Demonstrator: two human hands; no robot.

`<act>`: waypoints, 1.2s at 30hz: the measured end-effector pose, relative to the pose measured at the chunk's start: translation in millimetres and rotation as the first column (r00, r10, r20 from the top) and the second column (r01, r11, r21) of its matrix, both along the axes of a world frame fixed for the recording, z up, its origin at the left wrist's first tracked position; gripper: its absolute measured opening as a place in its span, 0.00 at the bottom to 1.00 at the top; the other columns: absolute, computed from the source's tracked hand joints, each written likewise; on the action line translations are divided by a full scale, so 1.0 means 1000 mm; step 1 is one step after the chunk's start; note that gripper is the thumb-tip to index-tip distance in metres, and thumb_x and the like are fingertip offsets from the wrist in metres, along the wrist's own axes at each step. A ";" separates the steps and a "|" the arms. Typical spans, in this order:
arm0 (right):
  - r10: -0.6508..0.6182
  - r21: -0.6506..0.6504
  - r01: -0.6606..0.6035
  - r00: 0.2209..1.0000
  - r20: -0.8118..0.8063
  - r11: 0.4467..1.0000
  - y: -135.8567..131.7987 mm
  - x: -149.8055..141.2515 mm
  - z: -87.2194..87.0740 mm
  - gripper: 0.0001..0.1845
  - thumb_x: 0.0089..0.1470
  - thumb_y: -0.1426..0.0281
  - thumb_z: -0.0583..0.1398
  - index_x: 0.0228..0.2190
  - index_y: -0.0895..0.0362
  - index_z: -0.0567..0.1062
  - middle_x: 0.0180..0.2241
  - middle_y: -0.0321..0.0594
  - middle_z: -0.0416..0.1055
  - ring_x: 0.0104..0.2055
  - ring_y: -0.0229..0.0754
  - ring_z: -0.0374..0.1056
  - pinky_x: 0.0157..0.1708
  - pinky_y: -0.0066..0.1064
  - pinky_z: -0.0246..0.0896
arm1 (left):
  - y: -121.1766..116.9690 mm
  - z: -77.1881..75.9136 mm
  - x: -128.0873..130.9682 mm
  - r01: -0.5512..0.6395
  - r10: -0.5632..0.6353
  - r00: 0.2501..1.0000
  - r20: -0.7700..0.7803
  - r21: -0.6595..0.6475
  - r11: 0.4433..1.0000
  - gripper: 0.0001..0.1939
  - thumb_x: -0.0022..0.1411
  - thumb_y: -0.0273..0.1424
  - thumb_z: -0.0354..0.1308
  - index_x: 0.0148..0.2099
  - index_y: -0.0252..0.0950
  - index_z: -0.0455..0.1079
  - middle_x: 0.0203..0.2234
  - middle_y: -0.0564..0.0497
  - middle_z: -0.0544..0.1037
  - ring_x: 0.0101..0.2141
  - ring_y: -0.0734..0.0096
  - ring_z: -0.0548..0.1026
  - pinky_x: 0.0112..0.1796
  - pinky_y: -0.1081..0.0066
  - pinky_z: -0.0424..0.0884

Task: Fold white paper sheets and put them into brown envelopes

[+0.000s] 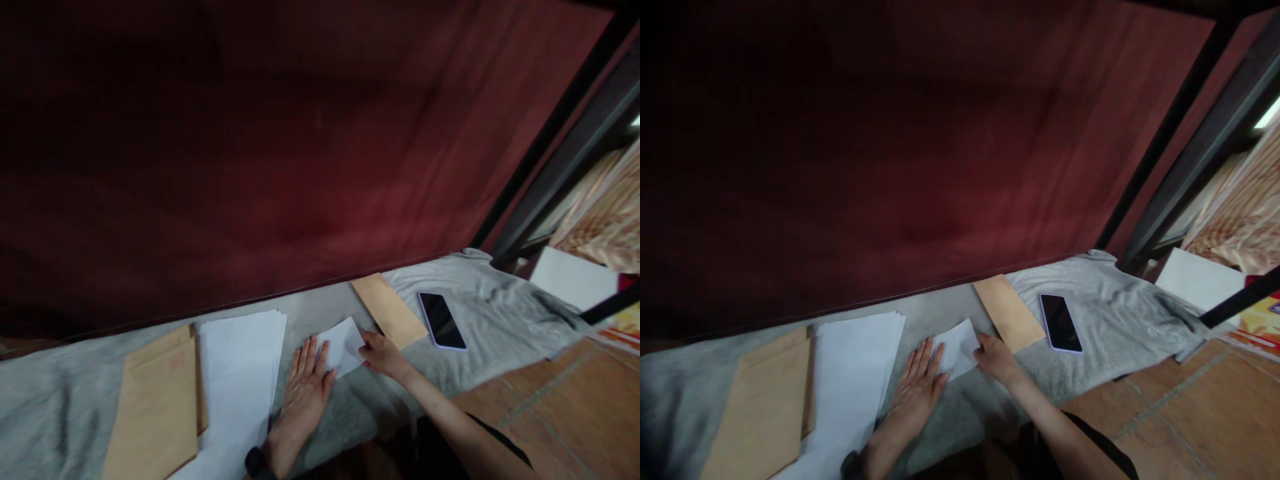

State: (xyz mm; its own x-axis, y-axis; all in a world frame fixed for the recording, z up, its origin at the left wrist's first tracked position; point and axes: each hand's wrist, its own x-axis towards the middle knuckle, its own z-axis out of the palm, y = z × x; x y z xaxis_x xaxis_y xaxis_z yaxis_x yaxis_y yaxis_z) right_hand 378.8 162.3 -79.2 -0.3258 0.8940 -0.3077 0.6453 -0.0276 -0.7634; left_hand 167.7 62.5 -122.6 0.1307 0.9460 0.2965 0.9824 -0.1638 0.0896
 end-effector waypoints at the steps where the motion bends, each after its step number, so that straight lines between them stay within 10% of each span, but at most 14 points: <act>1: 0.018 0.027 -0.019 0.999 0.030 0.999 -0.001 0.002 0.001 0.07 0.52 0.79 0.55 0.27 0.56 0.70 0.19 0.32 0.68 0.22 0.37 0.68 0.24 0.27 0.57 | -0.002 -0.001 0.001 -0.014 0.014 1.000 0.000 -0.003 1.000 0.32 0.71 0.42 0.47 0.72 0.39 0.49 0.70 0.40 0.54 0.69 0.55 0.52 0.64 0.50 0.57; 6: 0.065 0.183 -0.096 0.983 0.171 0.978 -0.006 0.009 0.004 0.06 0.55 0.75 0.56 0.33 0.57 0.73 0.31 0.42 0.75 0.37 0.47 0.74 0.37 0.34 0.63 | -0.009 0.002 0.007 -0.065 0.066 0.998 0.013 -0.019 0.998 0.33 0.71 0.43 0.46 0.72 0.34 0.50 0.69 0.38 0.54 0.69 0.52 0.50 0.64 0.49 0.59; 11: 0.122 0.683 -0.245 0.967 0.224 0.688 -0.017 -0.012 -0.005 0.21 0.67 0.65 0.48 0.55 0.59 0.70 0.51 0.52 0.73 0.55 0.51 0.68 0.55 0.43 0.62 | -0.011 0.008 0.013 -0.091 0.094 0.994 0.054 -0.065 0.994 0.32 0.71 0.41 0.47 0.71 0.32 0.50 0.69 0.37 0.54 0.69 0.52 0.50 0.64 0.49 0.58; 19: 0.206 0.747 -0.464 0.884 0.419 0.475 -0.037 -0.043 -0.062 0.27 0.69 0.60 0.48 0.65 0.53 0.61 0.68 0.45 0.55 0.69 0.50 0.52 0.66 0.48 0.47 | -0.018 0.014 0.005 -0.102 0.111 0.989 0.095 -0.095 0.990 0.28 0.72 0.32 0.42 0.70 0.28 0.53 0.67 0.37 0.59 0.67 0.58 0.56 0.63 0.54 0.61; 31: 0.232 0.568 -0.508 0.841 0.488 0.648 -0.042 -0.040 -0.042 0.35 0.64 0.50 0.51 0.67 0.47 0.56 0.71 0.46 0.42 0.71 0.57 0.44 0.67 0.59 0.32 | -0.047 0.027 0.005 -0.268 0.285 0.953 0.101 -0.156 0.951 0.27 0.70 0.33 0.43 0.68 0.33 0.58 0.66 0.40 0.62 0.67 0.55 0.56 0.65 0.53 0.57; 36: 0.262 0.510 -0.523 0.827 0.498 0.682 -0.041 -0.042 -0.037 0.35 0.64 0.50 0.51 0.67 0.49 0.56 0.71 0.48 0.42 0.71 0.57 0.42 0.66 0.60 0.29 | -0.080 0.064 -0.066 -0.542 0.532 0.839 0.119 0.083 0.836 0.30 0.70 0.37 0.44 0.70 0.30 0.53 0.68 0.35 0.58 0.69 0.48 0.50 0.66 0.47 0.50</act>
